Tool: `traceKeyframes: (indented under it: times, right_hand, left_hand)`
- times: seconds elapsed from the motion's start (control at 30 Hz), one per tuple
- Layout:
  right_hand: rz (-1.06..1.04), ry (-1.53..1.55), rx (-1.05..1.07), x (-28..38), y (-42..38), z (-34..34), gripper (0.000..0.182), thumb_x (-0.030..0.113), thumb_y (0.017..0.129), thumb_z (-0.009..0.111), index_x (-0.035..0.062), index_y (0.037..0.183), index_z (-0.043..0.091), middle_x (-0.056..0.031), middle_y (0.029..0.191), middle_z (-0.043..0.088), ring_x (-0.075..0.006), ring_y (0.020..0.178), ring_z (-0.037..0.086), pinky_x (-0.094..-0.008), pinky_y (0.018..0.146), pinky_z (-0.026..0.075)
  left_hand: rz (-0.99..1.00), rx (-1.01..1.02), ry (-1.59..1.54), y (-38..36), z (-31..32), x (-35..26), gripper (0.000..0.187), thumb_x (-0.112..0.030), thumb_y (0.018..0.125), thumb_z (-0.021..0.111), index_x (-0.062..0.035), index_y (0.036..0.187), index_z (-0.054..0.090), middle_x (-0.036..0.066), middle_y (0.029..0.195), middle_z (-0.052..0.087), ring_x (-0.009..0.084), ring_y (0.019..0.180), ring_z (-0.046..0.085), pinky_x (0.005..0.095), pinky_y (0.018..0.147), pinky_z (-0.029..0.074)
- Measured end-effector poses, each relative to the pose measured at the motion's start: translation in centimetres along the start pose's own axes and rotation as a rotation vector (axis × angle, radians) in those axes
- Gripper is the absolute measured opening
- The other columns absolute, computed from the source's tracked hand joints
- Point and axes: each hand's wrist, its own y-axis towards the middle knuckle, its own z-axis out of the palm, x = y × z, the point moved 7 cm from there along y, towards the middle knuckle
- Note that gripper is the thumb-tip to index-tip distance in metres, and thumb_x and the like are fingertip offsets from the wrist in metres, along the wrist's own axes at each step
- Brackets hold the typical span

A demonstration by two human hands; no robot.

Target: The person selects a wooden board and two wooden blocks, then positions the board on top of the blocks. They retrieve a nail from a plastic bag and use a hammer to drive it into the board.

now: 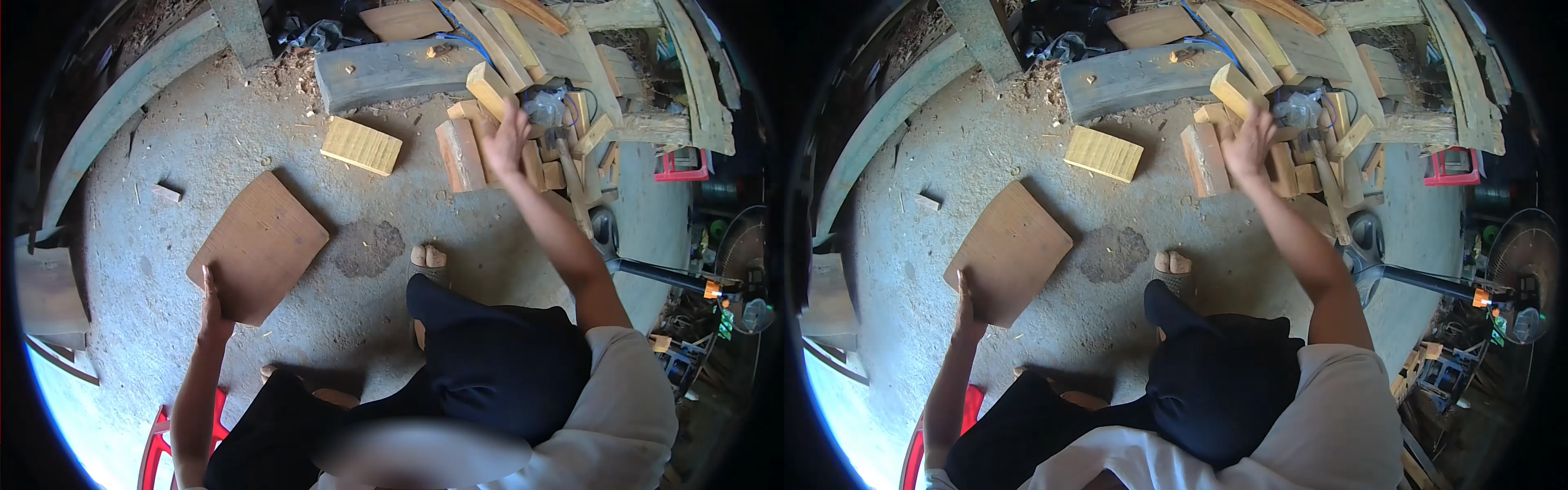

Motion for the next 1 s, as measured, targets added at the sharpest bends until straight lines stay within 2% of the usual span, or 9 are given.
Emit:
traceKeyframes:
  times: [0.27,0.37,0.47,0.5,0.63,0.77,0.87,0.93,1.0]
  right_hand:
    - [-0.264,-0.139,0.314,-1.9,8.6,5.4,0.095,0.044,0.083,0.072,0.0109,0.156,0.019,-0.0183,0.148,0.041,-0.0385,0.135,0.04,-0.0531,0.108,0.035]
    - [-0.311,-0.254,0.301,-1.2,9.3,4.9,0.092,0.043,0.081,0.075,0.0082,0.153,0.028,-0.02,0.136,0.051,-0.0412,0.124,0.05,-0.0546,0.104,0.038]
    - [-0.388,0.092,0.083,5.7,9.7,-0.2,0.085,0.043,0.08,0.077,0.0025,0.145,0.041,-0.0255,0.118,0.061,-0.0419,0.108,0.061,-0.0495,0.097,0.044]
    - [-0.497,0.267,0.039,9.0,9.8,-1.8,0.078,0.046,0.081,0.076,0.0025,0.138,0.048,-0.022,0.115,0.064,-0.0367,0.107,0.063,-0.044,0.091,0.05]
    - [-0.228,0.679,0.949,21.8,7.2,1.1,0.076,0.054,0.083,0.074,-0.0022,0.131,0.054,-0.0173,0.113,0.066,-0.0248,0.106,0.066,-0.0394,0.09,0.055]
    - [-0.315,0.683,1.11,33.7,3.0,7.1,0.084,0.065,0.079,0.07,-0.0035,0.127,0.057,-0.0181,0.111,0.066,-0.0232,0.103,0.067,-0.0408,0.09,0.055]
    - [-0.472,0.607,1.197,39.9,1.7,12.7,0.092,0.065,0.081,0.068,-0.0071,0.134,0.049,-0.0235,0.123,0.061,-0.0307,0.112,0.063,-0.0428,0.097,0.051]
    - [-0.555,0.539,0.901,42.3,1.7,15.5,0.099,0.06,0.083,0.067,-0.0114,0.143,0.037,-0.0292,0.138,0.05,-0.0391,0.129,0.051,-0.0449,0.108,0.043]
    - [-0.581,0.416,0.807,42.7,0.1,15.5,0.111,0.06,0.083,0.067,-0.0133,0.15,0.016,-0.0323,0.152,0.032,-0.0455,0.141,0.033,-0.0501,0.115,0.034]
  left_hand:
    - [0.005,-0.114,-0.049,-0.4,-3.2,-1.4,0.1,-0.08,0.086,0.047,-0.0116,0.155,0.024,0.015,0.155,0.034,0.0333,0.138,0.04,0.0528,0.112,0.036]
    - [0.105,-0.062,-0.026,-1.2,-4.1,-2.5,0.103,-0.082,0.083,0.047,-0.0126,0.155,0.024,0.015,0.155,0.034,0.0333,0.139,0.039,0.0545,0.112,0.034]
    - [0.107,-0.213,-0.088,-3.1,-5.9,-3.5,0.101,-0.082,0.085,0.045,-0.0124,0.155,0.025,0.015,0.154,0.036,0.0328,0.138,0.04,0.0541,0.112,0.034]
    - [0.109,-0.237,-0.085,-3.6,-6.7,-3.8,0.101,-0.082,0.085,0.045,-0.0124,0.155,0.025,0.015,0.154,0.036,0.0328,0.138,0.04,0.0541,0.112,0.034]
    - [0.2,-0.28,-0.106,-3.9,-10.1,-4.9,0.099,-0.082,0.086,0.041,-0.0123,0.155,0.026,0.014,0.156,0.033,0.0331,0.14,0.038,0.0547,0.112,0.034]
    - [0.25,-0.291,-0.143,-4.4,-11.6,-6.1,0.098,-0.082,0.087,0.04,-0.0122,0.154,0.026,0.014,0.155,0.035,0.0337,0.139,0.039,0.0548,0.111,0.036]
    - [0.238,-0.379,-0.154,-5.2,-11.4,-6.7,0.097,-0.082,0.087,0.04,-0.0125,0.154,0.026,0.014,0.154,0.036,0.0336,0.138,0.041,0.0547,0.11,0.038]
    - [0.228,-0.408,-0.176,-5.0,-11.6,-6.6,0.097,-0.081,0.087,0.04,-0.0129,0.155,0.026,0.014,0.154,0.036,0.0335,0.138,0.041,0.0547,0.109,0.038]
    - [0.243,-0.29,-0.211,-3.9,-11.5,-6.7,0.097,-0.082,0.087,0.039,-0.0136,0.155,0.025,0.014,0.155,0.034,0.0331,0.139,0.04,0.0551,0.109,0.038]
